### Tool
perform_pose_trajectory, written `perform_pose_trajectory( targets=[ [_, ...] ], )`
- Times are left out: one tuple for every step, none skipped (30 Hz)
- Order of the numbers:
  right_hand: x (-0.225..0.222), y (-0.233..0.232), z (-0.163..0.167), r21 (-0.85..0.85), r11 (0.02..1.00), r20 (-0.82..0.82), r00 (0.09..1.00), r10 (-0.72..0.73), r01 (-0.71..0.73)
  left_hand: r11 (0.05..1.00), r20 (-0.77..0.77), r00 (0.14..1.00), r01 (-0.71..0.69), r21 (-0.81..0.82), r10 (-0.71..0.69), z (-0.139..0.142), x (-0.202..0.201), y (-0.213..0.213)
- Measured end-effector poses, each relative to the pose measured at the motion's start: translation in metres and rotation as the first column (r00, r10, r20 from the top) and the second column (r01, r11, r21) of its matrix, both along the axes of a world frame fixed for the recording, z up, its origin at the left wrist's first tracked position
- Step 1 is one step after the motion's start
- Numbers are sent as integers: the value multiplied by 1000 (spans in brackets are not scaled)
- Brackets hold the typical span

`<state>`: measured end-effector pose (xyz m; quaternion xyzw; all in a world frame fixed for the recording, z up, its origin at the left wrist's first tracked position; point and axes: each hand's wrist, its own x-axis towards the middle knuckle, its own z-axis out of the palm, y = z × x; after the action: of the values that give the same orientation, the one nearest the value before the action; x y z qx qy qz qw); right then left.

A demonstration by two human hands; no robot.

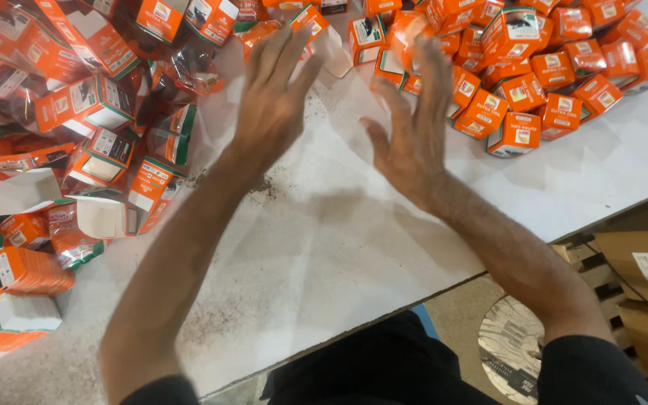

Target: The person picks up small orange product boxes from a pile on the table, opens and folds the box flaps, and places the assembled boxes into clear plastic bags, setting the bagged boxes back onto the table pile. They repeat this packing cycle continuously across the table surface.

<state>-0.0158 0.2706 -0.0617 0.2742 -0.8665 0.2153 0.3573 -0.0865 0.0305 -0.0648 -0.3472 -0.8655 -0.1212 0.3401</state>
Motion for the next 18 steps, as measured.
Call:
perform_pose_trajectory(
  targets=[
    [0,1,-2,-37,998,23,998,54,-53,990,-147,988,-73,-121,55,1,-27,9],
    [0,-1,-7,-159,981,202,969,142,-111,987,-178,983,-77,-144,50,2,-50,15],
    [3,-7,-12,-286,947,365,897,250,-148,982,-205,978,-84,-167,48,3,-66,20],
    [4,-13,-18,-413,897,499,785,368,-158,978,-230,972,-89,-191,44,4,-72,24],
    [3,-15,-22,-427,890,488,788,376,-160,977,-188,980,-106,-183,71,3,-71,28],
    [2,-17,-25,-439,883,478,789,385,-164,977,-144,985,-125,-175,100,1,-59,32],
    [-1,-20,-28,-456,874,467,792,394,-166,975,-100,987,-141,-172,125,2,-45,35],
    [-4,-21,-30,-444,878,438,812,386,-178,994,70,991,-110,-23,111,0,-23,40],
    [-8,-24,-31,-434,881,407,831,379,-189,987,235,970,-103,127,71,-4,5,47],
    [-11,-24,-31,-422,884,376,850,370,-199,984,225,974,-71,161,34,-6,32,54],
    [-12,-23,-31,-468,871,442,814,376,-149,979,213,977,-43,198,0,-4,49,56],
    [-13,-23,-30,-505,857,503,772,388,-102,977,451,892,-126,170,37,0,56,54],
    [-13,-22,-29,-538,842,562,723,402,-49,973,663,746,-195,120,68,5,58,48],
    [-12,-22,-29,-537,843,591,694,412,-43,969,830,550,-241,52,93,10,54,40],
    [-10,-21,-28,-534,845,621,659,424,-40,951,711,696,-276,136,101,15,37,31],
    [-9,-21,-27,-529,847,651,619,439,-45,926,567,814,-301,226,126,20,13,20],
    [-7,-24,-27,-478,874,646,638,419,-91,930,428,881,-310,198,203,22,-11,9],
    [-6,-26,-26,-423,896,633,664,399,-136,933,268,926,-318,170,266,23,-35,0]
  ],
)
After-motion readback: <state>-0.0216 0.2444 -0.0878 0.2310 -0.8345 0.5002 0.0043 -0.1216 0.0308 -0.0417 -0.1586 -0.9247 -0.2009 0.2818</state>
